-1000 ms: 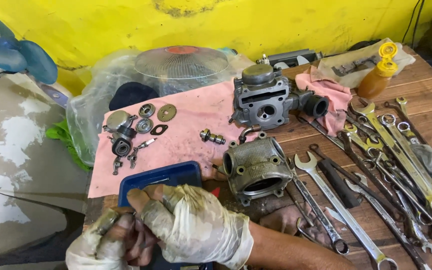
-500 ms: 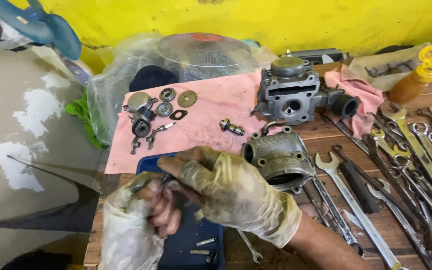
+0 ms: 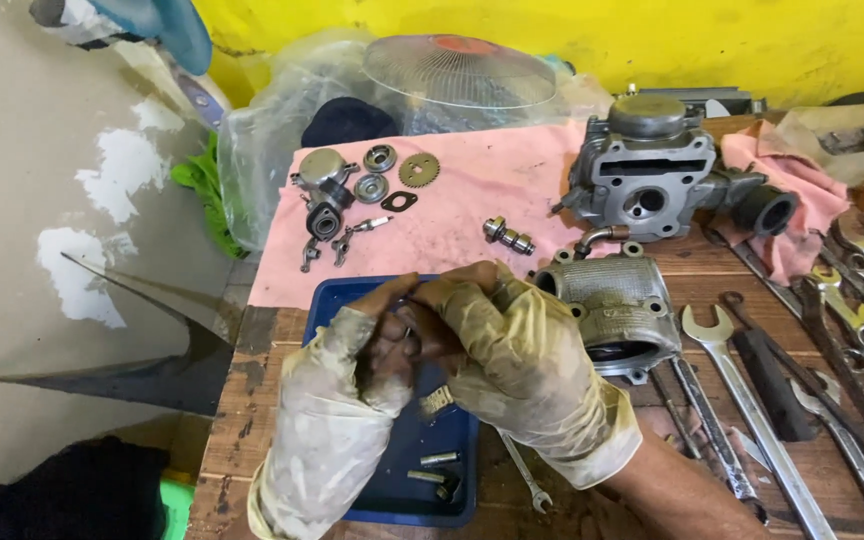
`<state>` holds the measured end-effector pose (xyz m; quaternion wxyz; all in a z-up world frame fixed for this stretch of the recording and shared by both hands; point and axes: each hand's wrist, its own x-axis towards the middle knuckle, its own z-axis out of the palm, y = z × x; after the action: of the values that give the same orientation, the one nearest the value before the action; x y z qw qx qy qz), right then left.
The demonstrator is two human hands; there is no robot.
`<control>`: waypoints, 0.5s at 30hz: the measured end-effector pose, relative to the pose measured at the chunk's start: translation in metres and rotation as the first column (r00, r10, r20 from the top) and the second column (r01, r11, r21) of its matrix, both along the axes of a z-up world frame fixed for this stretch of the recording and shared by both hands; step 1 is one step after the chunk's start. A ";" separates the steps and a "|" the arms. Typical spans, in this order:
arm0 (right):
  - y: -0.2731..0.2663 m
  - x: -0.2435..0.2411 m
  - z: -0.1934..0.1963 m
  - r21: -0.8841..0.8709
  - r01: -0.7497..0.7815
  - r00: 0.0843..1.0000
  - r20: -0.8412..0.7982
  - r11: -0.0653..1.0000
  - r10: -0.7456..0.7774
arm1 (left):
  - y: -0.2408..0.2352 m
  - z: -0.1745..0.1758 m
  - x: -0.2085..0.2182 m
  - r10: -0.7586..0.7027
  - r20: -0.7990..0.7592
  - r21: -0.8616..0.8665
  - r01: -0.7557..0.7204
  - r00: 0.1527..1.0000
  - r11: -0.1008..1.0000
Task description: Cleaning small engine components like pins and bolts with a cloth and a small brush, then organizing them in a tray.
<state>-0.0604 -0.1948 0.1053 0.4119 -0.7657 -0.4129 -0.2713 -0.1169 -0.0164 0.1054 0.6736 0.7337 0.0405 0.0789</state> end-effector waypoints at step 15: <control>0.010 -0.004 0.006 0.055 -0.242 0.933 -0.262 0.969 0.248 | 0.001 0.007 0.004 -0.064 0.015 -0.543 0.062 0.998 0.837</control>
<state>-0.0641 -0.1845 0.1112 0.5025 -0.7333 -0.4428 -0.1169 -0.1129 -0.0151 0.1127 0.8560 0.5140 0.0382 0.0409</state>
